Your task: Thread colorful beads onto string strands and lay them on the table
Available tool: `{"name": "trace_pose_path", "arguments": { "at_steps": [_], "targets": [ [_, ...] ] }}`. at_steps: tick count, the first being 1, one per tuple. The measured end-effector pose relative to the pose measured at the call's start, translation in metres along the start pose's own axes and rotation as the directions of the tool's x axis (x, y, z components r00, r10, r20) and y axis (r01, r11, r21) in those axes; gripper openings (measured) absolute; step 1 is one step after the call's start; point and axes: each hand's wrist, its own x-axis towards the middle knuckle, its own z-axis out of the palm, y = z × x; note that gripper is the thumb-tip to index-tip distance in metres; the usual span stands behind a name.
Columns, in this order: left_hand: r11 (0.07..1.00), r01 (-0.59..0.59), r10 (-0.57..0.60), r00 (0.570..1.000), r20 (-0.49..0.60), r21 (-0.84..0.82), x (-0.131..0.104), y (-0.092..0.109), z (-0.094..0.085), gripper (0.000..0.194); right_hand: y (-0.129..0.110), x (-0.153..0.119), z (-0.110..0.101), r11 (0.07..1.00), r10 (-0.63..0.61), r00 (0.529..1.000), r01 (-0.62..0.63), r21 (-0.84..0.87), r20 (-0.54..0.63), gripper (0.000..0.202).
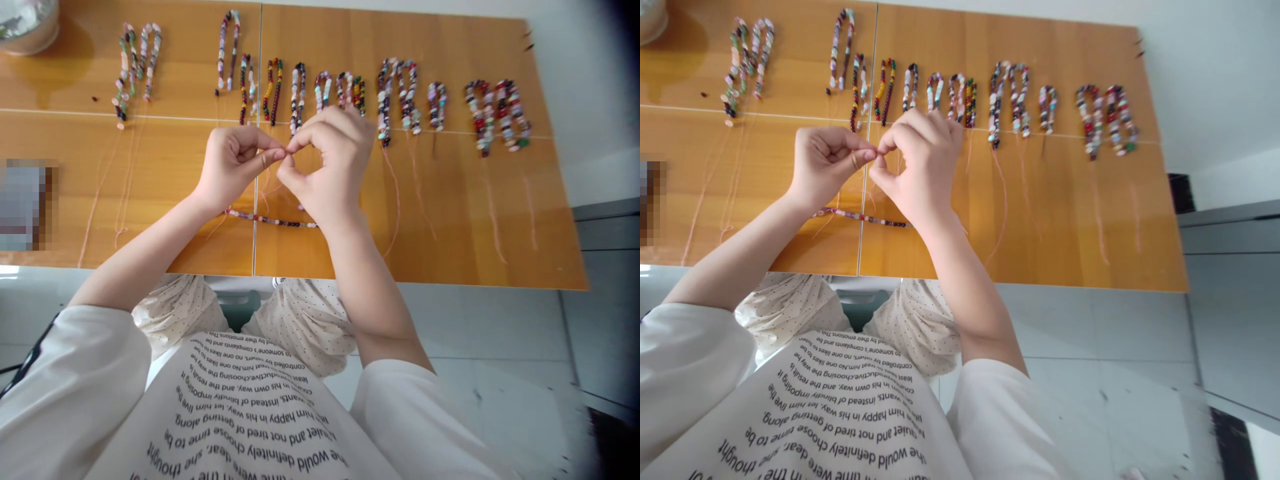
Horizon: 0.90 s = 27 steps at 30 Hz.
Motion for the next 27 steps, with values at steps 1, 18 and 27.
{"name": "trace_pose_path", "arguments": {
  "at_steps": [1,18,27],
  "targets": [
    [0.999,-0.021,0.02,1.0,0.017,0.028,0.0,-0.001,0.0,0.018,-0.001,0.0,0.0,1.0,0.003,1.0,-0.003,-0.001,0.003,0.015],
    [0.999,0.024,-0.023,0.999,0.027,-0.021,-0.001,0.007,0.0,0.02,-0.011,0.004,-0.005,0.949,0.084,0.996,-0.079,0.306,-0.002,0.026],
    [0.996,0.071,-0.07,0.997,0.019,-0.055,-0.003,0.011,0.0,0.019,-0.006,0.004,0.003,0.948,0.04,0.998,-0.023,0.318,-0.048,0.031]
  ]
}}
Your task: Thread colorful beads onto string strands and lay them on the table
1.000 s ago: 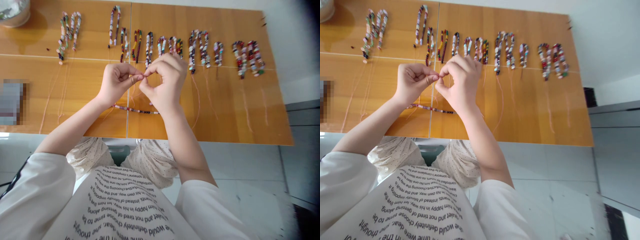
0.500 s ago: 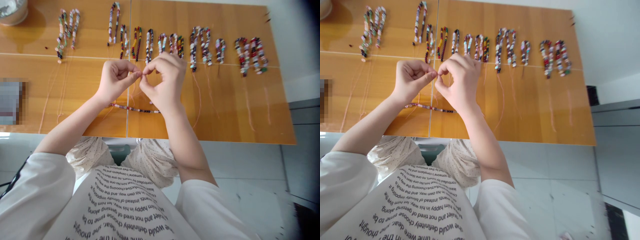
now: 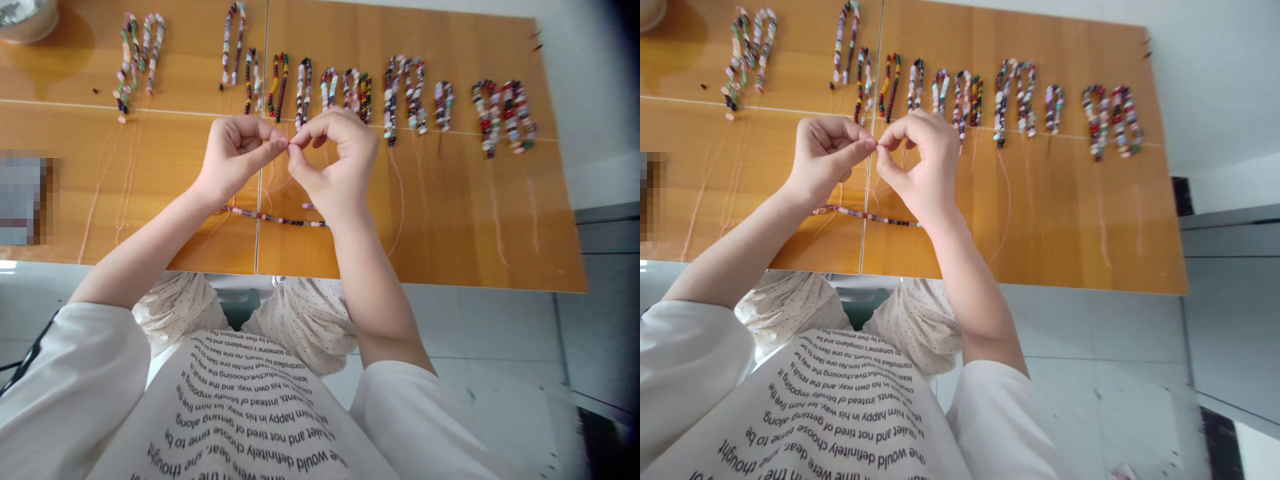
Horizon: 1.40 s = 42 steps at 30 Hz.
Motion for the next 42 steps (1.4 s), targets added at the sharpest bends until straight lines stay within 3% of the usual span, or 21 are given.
{"name": "trace_pose_path", "arguments": {
  "at_steps": [10,18,22,31,42],
  "targets": [
    [0.999,-0.028,0.029,0.999,0.022,-0.022,0.001,-0.003,0.001,0.015,0.016,0.0,0.006,0.977,-0.057,0.998,0.059,-0.205,0.015,0.021],
    [0.994,-0.09,0.093,0.994,0.055,-0.056,0.003,-0.007,0.001,0.014,0.006,-0.002,0.003,0.953,-0.027,0.998,0.042,-0.299,0.055,0.017],
    [0.996,-0.066,0.068,0.997,0.044,-0.053,0.003,-0.005,0.001,0.019,0.005,-0.002,0.002,0.964,-0.036,0.999,0.045,-0.263,0.039,0.018],
    [0.992,0.051,-0.046,0.998,0.05,-0.112,0.004,-0.004,0.001,0.022,0.009,0.001,0.004,0.997,-0.08,0.996,0.08,-0.004,-0.034,0.03],
    [0.989,0.119,-0.11,0.99,0.093,-0.09,0.0,0.0,0.004,0.017,0.021,-0.004,0.007,0.981,-0.099,0.995,0.099,-0.167,0.011,0.026]
  ]
}}
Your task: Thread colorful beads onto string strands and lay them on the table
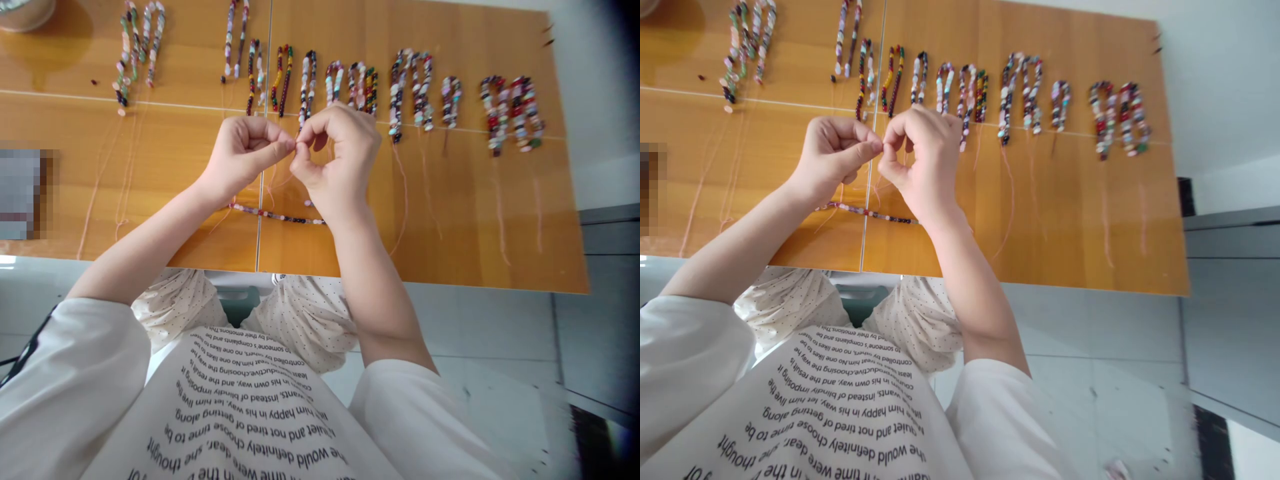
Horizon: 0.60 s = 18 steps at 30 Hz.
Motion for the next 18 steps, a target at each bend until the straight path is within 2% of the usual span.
{"name": "trace_pose_path", "arguments": {
  "at_steps": [6,10,14,18],
  "targets": [
    [0.999,-0.036,0.037,0.998,0.045,-0.009,0.0019,-0.0037,-0.0024,0.021,-0.0026,0.0004,0.0025,0.995,0.06,0.998,-0.057,0.076,-0.033,0.032],
    [0.998,-0.06,0.06,0.997,0.05,0.003,0.0047,-0.0086,-0.0033,0.028,-0.0073,0.0027,0.0017,0.969,0.129,0.992,-0.128,0.212,0.006,0.043],
    [0.998,-0.061,0.061,0.997,0.047,-0.006,0.0055,-0.0096,-0.0036,0.031,-0.0069,0.0046,-0.0003,0.849,0.177,0.98,-0.198,0.489,0.089,0.044],
    [0.999,-0.032,0.03,0.998,0.062,0.023,0.0051,-0.0093,-0.0059,0.029,-0.0008,0.0057,-0.0019,0.74,0.181,0.969,-0.248,0.625,0.17,0.033]
  ]
}}
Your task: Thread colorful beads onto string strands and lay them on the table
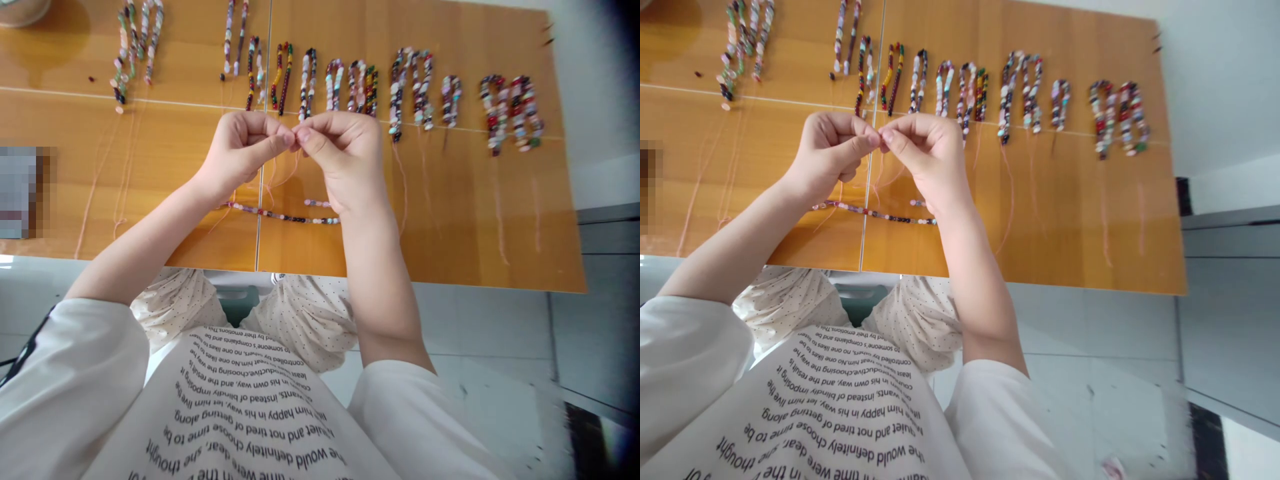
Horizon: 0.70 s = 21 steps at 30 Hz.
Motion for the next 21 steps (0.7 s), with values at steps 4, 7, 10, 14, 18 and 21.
{"name": "trace_pose_path", "arguments": {
  "at_steps": [4,7,10,14,18,21],
  "targets": [
    [1.0,0.027,-0.027,1.0,0.0,-0.015,-0.002,0.002,-0.001,0.023,0.003,0.002,-0.002,1.0,0.02,1.0,-0.019,0.021,-0.015,0.042],
    [0.999,0.049,-0.049,0.999,-0.015,0.005,-0.004,0.007,-0.001,0.016,0.002,0.003,-0.001,0.998,0.059,0.998,-0.059,0.003,-0.003,0.048],
    [0.999,0.04,-0.04,0.999,-0.01,-0.008,-0.006,0.01,-0.001,0.015,0.001,0.003,0.0,0.998,0.067,0.998,-0.066,0.018,-0.009,0.048],
    [1.0,0.025,-0.025,1.0,-0.015,0.006,-0.006,0.01,-0.002,0.015,-0.001,0.002,0.001,0.998,0.032,0.999,-0.03,0.05,-0.039,0.047],
    [1.0,0.021,-0.021,1.0,-0.022,0.003,-0.004,0.007,-0.002,0.016,-0.002,0.0,0.0,0.999,0.032,0.999,-0.032,0.004,-0.029,0.045],
    [0.999,0.026,-0.026,1.0,-0.013,-0.025,-0.004,0.007,-0.003,0.021,-0.002,0.0,0.0,1.0,-0.019,0.999,0.019,-0.01,-0.045,0.04]
  ]
}}
